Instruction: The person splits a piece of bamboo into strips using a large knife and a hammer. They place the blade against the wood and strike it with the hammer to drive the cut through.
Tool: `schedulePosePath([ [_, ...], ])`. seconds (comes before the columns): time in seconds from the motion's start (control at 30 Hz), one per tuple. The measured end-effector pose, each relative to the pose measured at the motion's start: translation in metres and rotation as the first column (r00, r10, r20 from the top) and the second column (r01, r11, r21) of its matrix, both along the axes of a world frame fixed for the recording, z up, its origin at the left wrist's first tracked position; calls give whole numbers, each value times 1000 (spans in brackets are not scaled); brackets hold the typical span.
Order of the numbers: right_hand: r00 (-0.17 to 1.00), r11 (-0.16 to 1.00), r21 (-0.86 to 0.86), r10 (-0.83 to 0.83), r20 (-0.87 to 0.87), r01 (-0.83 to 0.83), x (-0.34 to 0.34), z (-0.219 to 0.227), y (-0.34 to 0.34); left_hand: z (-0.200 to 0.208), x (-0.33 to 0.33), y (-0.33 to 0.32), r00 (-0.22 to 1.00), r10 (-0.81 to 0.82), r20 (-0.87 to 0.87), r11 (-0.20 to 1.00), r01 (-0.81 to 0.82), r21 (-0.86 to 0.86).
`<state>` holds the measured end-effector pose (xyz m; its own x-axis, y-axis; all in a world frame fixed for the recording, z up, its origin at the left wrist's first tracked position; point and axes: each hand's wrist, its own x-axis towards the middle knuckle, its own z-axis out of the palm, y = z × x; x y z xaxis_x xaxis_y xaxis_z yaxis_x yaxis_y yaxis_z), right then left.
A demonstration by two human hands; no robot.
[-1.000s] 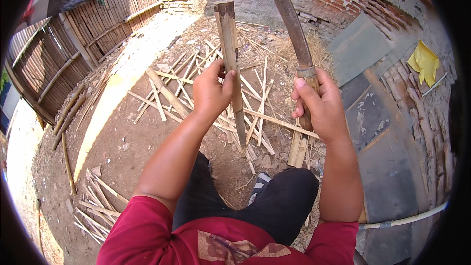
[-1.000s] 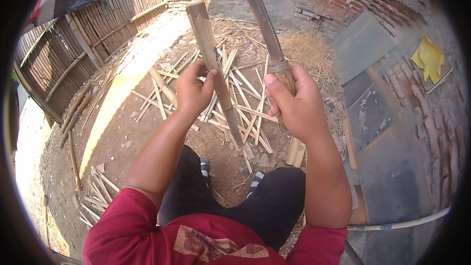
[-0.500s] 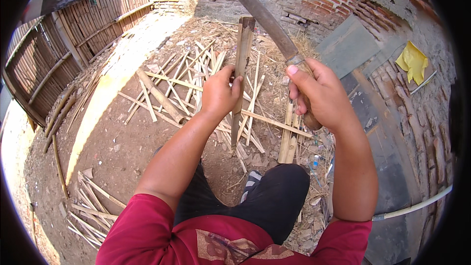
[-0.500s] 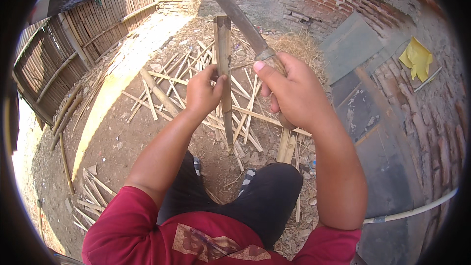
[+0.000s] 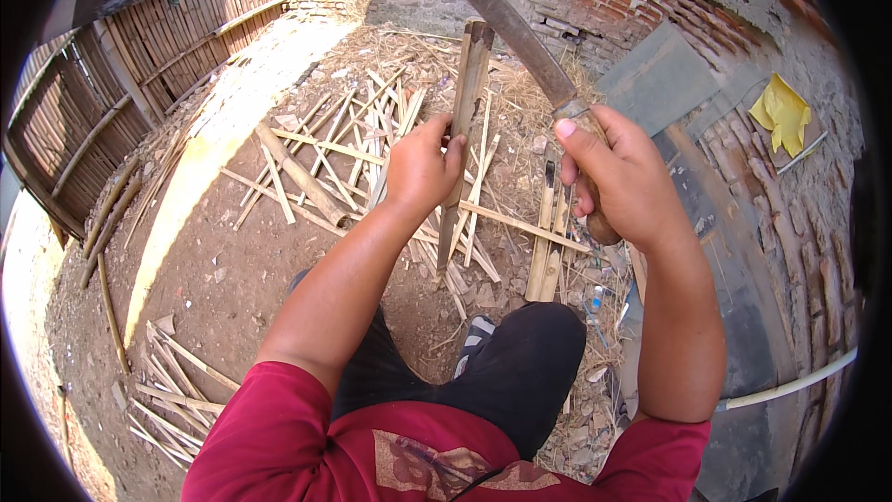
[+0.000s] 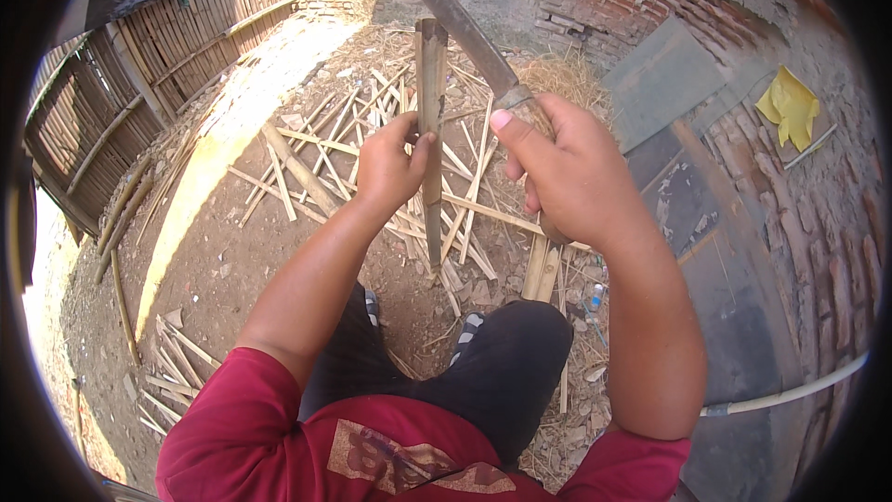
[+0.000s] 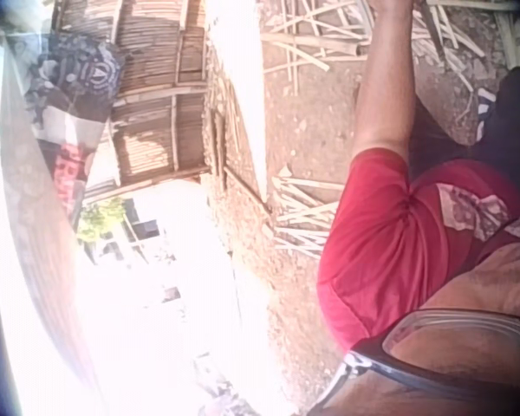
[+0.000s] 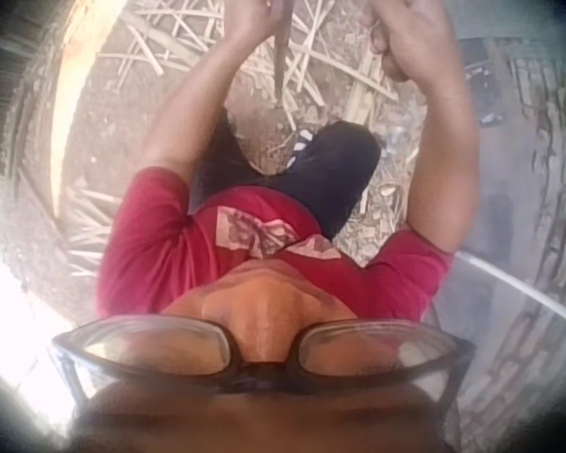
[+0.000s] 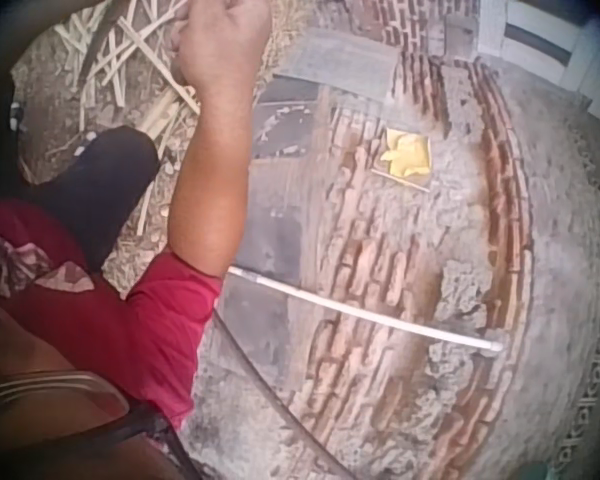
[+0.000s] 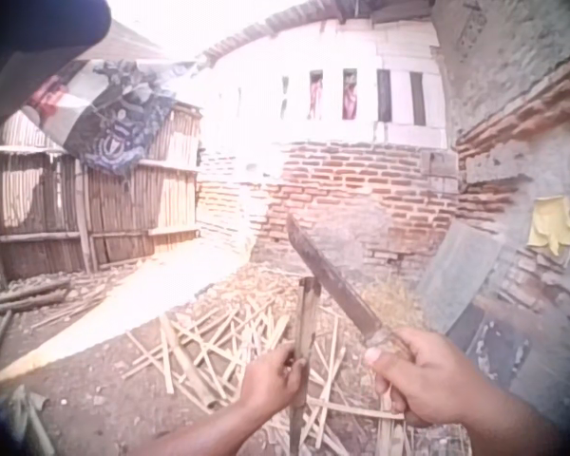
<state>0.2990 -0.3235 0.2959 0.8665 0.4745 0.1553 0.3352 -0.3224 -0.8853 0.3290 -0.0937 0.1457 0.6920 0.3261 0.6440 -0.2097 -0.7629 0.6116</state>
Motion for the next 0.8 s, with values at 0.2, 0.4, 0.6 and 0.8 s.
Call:
schedulePosePath([
  [0.2, 999, 999, -26, -43, 3, 43, -9, 6, 5, -1, -9, -3, 976, 4, 218, 999, -15, 45],
  [0.4, 974, 959, 284, 70, -214, -7, -15, 9, 13, 25, -67, -41, 952, -268, 146, 857, 304, -416],
  [0.6, 970, 900, 430, 161, -181, -69, -41, -9, 46, 97, -116, -31, 792, -610, -34, 666, 489, -563],
  [0.8, 964, 894, 405, 251, -94, -193, -46, -36, 68, 131, -130, -2, 718, -598, -356, 759, 365, -539],
])
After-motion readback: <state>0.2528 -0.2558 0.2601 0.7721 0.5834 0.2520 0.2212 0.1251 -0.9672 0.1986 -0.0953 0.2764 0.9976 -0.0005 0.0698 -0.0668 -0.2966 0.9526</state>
